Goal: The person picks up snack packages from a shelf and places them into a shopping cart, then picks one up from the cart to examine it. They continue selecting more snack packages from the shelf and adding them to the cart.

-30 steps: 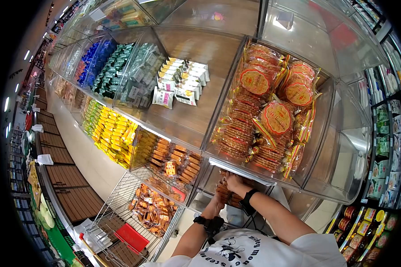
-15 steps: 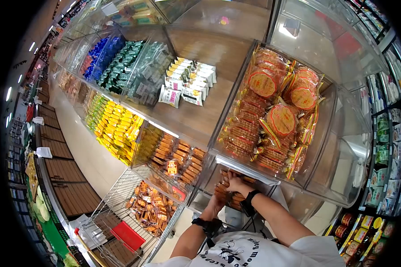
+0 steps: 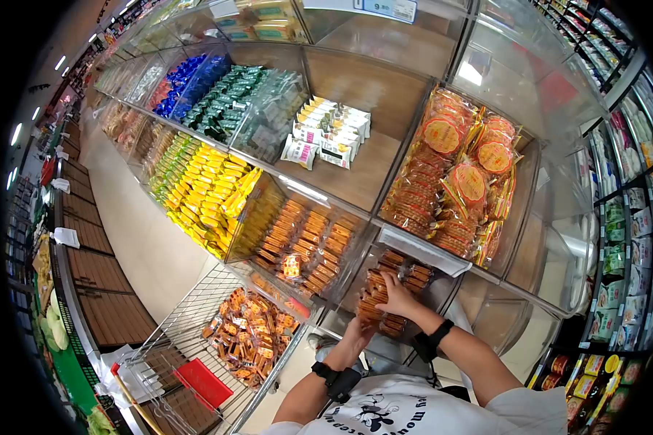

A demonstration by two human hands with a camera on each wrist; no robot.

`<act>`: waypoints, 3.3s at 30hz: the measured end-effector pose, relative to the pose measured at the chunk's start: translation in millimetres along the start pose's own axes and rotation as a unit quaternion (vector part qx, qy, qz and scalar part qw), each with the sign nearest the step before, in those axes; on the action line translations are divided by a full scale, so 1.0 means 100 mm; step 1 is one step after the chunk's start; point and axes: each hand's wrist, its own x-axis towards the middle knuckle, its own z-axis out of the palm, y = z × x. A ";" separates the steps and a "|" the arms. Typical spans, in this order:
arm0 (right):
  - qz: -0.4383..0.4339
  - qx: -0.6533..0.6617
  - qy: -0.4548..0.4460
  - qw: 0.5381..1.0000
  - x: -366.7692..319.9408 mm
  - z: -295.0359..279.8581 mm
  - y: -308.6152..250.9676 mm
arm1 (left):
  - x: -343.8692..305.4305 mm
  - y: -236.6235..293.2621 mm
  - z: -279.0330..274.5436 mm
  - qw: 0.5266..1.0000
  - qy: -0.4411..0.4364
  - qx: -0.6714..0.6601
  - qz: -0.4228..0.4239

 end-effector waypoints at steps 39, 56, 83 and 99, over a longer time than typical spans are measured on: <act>-0.205 -0.122 0.164 0.957 -0.26 1.19 -1.92 | -1.67 1.65 -1.64 0.981 -0.147 0.083 0.095; 0.156 -0.092 0.013 0.983 0.72 0.06 0.62 | 0.61 0.32 -0.17 0.983 -0.052 0.178 -0.012; -0.041 -0.123 -0.015 0.991 0.75 0.36 0.90 | 0.75 0.30 0.34 0.980 -0.130 0.148 -0.013; -0.077 -0.048 0.181 0.979 -0.64 0.09 -1.26 | -1.29 0.76 -0.14 0.934 -0.335 0.114 0.047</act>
